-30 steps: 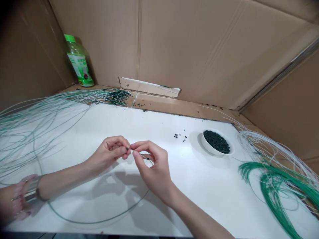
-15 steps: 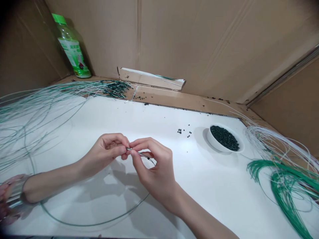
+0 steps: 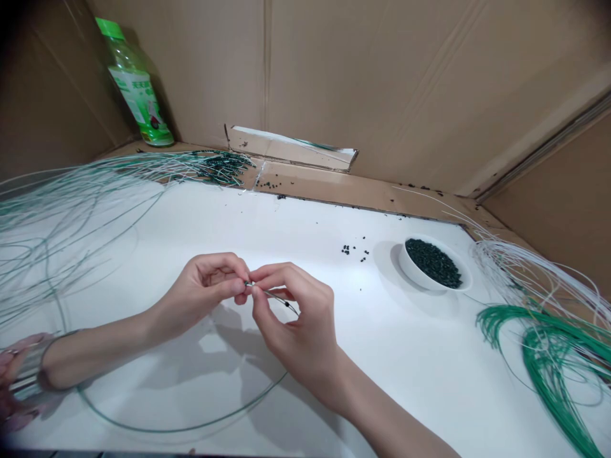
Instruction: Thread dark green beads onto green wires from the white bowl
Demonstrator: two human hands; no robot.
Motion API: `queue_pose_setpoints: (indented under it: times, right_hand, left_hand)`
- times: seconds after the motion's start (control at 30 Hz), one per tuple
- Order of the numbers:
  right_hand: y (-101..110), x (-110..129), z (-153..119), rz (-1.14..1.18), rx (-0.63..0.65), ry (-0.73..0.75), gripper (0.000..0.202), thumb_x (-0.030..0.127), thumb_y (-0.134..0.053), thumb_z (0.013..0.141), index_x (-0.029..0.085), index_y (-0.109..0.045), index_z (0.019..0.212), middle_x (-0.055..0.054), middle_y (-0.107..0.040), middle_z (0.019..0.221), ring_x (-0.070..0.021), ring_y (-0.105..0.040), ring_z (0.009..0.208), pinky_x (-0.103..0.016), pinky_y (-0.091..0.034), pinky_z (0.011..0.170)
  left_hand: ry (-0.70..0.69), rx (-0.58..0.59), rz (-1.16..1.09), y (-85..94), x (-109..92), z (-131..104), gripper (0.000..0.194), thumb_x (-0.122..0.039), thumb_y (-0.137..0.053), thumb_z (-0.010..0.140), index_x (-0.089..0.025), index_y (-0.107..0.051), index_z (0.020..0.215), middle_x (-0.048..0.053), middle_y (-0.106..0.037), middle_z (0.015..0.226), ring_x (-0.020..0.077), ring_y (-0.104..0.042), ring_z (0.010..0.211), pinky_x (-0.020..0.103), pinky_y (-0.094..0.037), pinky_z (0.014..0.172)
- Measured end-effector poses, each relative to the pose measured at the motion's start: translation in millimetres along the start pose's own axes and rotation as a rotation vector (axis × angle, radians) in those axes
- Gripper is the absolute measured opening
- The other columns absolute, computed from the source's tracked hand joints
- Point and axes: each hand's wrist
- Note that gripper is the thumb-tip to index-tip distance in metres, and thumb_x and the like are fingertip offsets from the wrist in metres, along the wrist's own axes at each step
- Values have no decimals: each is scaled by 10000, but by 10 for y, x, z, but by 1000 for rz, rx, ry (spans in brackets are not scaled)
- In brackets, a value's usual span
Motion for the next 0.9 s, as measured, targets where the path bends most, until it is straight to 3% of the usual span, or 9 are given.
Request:
queue_pose_setpoints:
  times: [0.27,0.9]
  right_hand:
    - [-1,-31,-16,-93,-24,135,160,46,-603,769,206,-594,776,-15,-687,809,-126,-666,749,-254,-596,593]
    - [-17,1,10,-41,-52,133,148,8,-614,734,155,-598,728,-43,-688,799,-107,-660,696,-220,-589,566]
  left_hand:
    - [-23,-64,30,-73,-29,-37,57,-158,-731,702,-177,-681,681,-30,-651,666,62,-623,616,127,-523,612]
    - [19,-24,-38,-61,-11,-33,51,-185,-693,772,-180,-671,726,-57,-665,634,18,-608,619,74,-472,620]
Point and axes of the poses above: each hand's wrist, its own z-axis towards the middle knuckle, its own y-axis out of the back of the hand, x = y × z
